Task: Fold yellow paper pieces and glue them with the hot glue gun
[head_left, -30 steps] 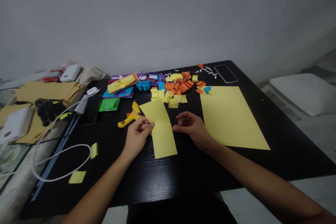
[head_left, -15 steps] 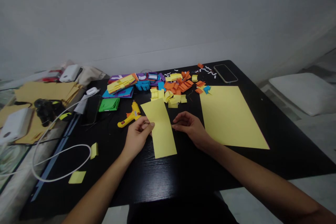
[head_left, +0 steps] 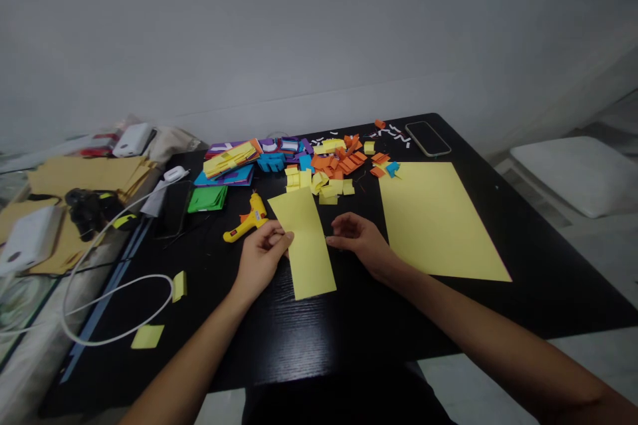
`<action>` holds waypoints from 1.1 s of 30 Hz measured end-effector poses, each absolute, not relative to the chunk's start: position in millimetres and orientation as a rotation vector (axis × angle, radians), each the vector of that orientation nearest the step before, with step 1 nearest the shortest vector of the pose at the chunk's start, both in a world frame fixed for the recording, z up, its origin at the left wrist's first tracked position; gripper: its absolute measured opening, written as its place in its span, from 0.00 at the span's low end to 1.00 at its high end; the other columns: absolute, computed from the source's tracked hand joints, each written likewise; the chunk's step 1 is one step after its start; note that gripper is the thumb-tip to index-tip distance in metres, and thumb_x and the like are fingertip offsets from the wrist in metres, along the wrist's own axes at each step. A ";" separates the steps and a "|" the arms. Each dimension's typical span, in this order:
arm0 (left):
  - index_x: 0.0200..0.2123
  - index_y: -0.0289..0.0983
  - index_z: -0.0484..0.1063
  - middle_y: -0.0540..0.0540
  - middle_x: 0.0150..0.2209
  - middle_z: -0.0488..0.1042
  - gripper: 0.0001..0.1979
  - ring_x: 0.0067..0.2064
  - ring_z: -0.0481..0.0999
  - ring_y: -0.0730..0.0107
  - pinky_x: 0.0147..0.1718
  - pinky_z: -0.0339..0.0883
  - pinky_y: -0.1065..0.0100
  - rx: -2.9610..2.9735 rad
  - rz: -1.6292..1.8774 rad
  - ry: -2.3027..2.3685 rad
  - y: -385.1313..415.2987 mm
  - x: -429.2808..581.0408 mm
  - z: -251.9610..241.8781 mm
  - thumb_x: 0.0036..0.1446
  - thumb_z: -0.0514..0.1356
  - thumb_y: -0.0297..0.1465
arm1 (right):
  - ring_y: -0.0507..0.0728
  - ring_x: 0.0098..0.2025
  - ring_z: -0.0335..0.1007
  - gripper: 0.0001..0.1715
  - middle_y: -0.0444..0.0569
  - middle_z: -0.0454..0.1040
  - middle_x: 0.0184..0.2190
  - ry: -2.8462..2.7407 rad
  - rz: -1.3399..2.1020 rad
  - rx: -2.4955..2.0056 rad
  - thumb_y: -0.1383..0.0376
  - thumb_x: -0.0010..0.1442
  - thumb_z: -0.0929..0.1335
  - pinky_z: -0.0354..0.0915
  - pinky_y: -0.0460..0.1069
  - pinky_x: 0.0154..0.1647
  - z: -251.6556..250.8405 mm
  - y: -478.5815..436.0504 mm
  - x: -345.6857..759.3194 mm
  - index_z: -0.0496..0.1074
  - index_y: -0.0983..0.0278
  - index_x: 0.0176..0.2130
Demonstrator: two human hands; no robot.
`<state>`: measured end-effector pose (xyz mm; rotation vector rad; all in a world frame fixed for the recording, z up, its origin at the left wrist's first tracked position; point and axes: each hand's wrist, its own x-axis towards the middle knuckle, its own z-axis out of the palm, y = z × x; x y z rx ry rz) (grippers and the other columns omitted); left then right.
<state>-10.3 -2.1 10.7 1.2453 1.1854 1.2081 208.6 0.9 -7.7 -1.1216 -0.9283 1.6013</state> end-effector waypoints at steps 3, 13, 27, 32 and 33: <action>0.35 0.37 0.80 0.52 0.27 0.77 0.08 0.24 0.75 0.74 0.23 0.73 0.73 1.251 1.254 1.185 -2.1 -11.1 8.8 0.53 0.71 0.35 | 0.53 0.36 0.76 0.18 0.46 0.80 0.38 -0.889 1.661 -1.065 0.60 0.48 0.80 0.72 0.51 0.42 -7.7 0.0 207.4 0.76 0.62 0.36; 0.41 0.42 0.86 0.43 0.47 0.84 0.09 0.44 0.84 0.62 0.37 0.81 0.64 1.683 1.399 1.291 -4.1 -18.0 9.2 0.62 0.64 0.30 | 0.60 0.36 0.81 0.34 0.55 0.82 0.36 -0.786 2.032 -0.933 0.38 0.61 0.70 0.80 0.53 0.36 -5.7 -2.6 203.7 0.78 0.67 0.41; 0.56 0.37 0.71 0.39 0.48 0.80 0.23 0.45 0.82 0.61 0.43 0.77 0.63 1.421 1.193 1.054 -10.6 -16.4 12.2 0.60 0.67 0.37 | 0.55 0.26 0.74 0.21 0.43 0.76 0.24 -1.367 1.488 -1.165 0.48 0.54 0.78 0.68 0.48 0.28 -4.9 -9.4 204.7 0.75 0.62 0.30; 0.52 0.39 0.73 0.47 0.33 0.80 0.25 0.30 0.80 0.66 0.28 0.75 0.68 1.182 0.938 1.104 -9.6 -8.6 15.7 0.53 0.72 0.38 | 0.51 0.25 0.64 0.23 0.41 0.70 0.20 -1.593 1.322 -1.175 0.48 0.60 0.74 0.58 0.47 0.26 -2.9 -14.5 204.5 0.74 0.62 0.27; 0.51 0.39 0.74 0.48 0.32 0.80 0.25 0.29 0.80 0.66 0.28 0.75 0.68 1.167 0.946 1.124 -9.8 -8.0 16.5 0.52 0.73 0.38 | 0.52 0.25 0.65 0.23 0.41 0.70 0.21 -1.576 1.322 -1.177 0.47 0.60 0.74 0.59 0.47 0.26 -2.7 -15.0 204.3 0.74 0.62 0.27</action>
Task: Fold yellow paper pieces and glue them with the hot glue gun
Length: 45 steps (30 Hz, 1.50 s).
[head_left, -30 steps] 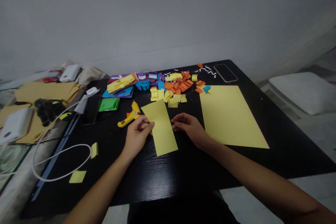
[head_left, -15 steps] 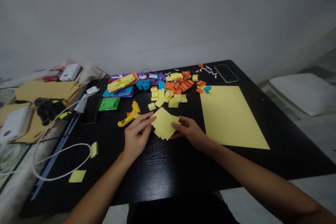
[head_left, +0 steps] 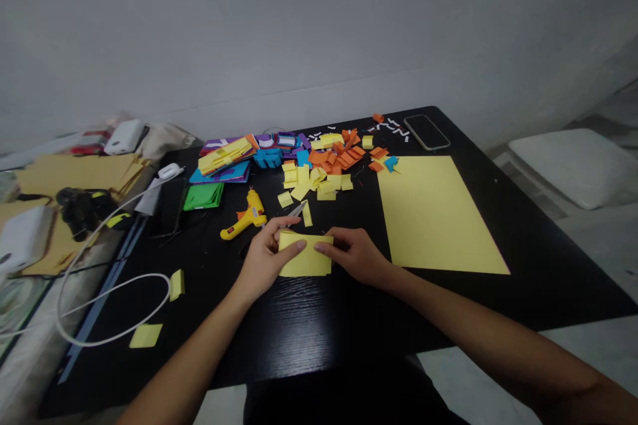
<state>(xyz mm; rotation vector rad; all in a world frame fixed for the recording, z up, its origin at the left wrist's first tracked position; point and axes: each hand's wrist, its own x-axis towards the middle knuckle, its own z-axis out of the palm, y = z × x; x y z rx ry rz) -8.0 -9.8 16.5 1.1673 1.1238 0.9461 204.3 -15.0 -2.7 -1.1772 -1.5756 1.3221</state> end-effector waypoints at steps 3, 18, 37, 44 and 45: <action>0.47 0.39 0.75 0.51 0.28 0.78 0.23 0.27 0.79 0.67 0.27 0.74 0.68 1.158 1.016 1.188 -10.6 -7.9 18.5 0.49 0.74 0.36 | 0.54 0.26 0.72 0.23 0.44 0.75 0.24 -1.443 1.411 -1.163 0.45 0.58 0.74 0.66 0.48 0.28 -1.9 -15.6 203.1 0.75 0.62 0.30; 0.38 0.39 0.83 0.46 0.36 0.83 0.10 0.35 0.81 0.63 0.32 0.74 0.68 1.526 1.021 1.264 -11.5 -10.4 17.4 0.54 0.71 0.37 | 0.56 0.26 0.75 0.20 0.45 0.79 0.25 -1.366 1.408 -1.168 0.47 0.59 0.75 0.71 0.51 0.30 5.8 -8.2 207.8 0.78 0.60 0.31; 0.40 0.40 0.83 0.46 0.39 0.85 0.08 0.40 0.83 0.60 0.40 0.75 0.65 1.733 1.046 1.308 -7.8 -13.1 7.9 0.58 0.69 0.36 | 0.79 0.64 0.57 0.30 0.73 0.62 0.62 -1.439 -0.042 -2.177 0.53 0.61 0.70 0.54 0.70 0.63 -26.5 144.7 444.4 0.75 0.68 0.56; 0.39 0.40 0.83 0.46 0.39 0.85 0.07 0.42 0.84 0.59 0.44 0.76 0.63 1.711 1.050 1.294 -7.4 -13.0 9.0 0.57 0.69 0.35 | 0.74 0.62 0.63 0.36 0.71 0.67 0.58 -1.552 -0.147 -2.059 0.58 0.61 0.68 0.60 0.65 0.63 -36.3 151.4 452.4 0.68 0.70 0.64; 0.39 0.40 0.83 0.46 0.39 0.85 0.07 0.42 0.84 0.59 0.45 0.76 0.63 1.708 1.051 1.296 -7.6 -13.4 8.7 0.57 0.69 0.35 | 0.73 0.61 0.63 0.36 0.71 0.67 0.58 -1.554 -0.149 -2.052 0.58 0.61 0.68 0.60 0.65 0.62 -36.8 152.6 452.1 0.69 0.70 0.64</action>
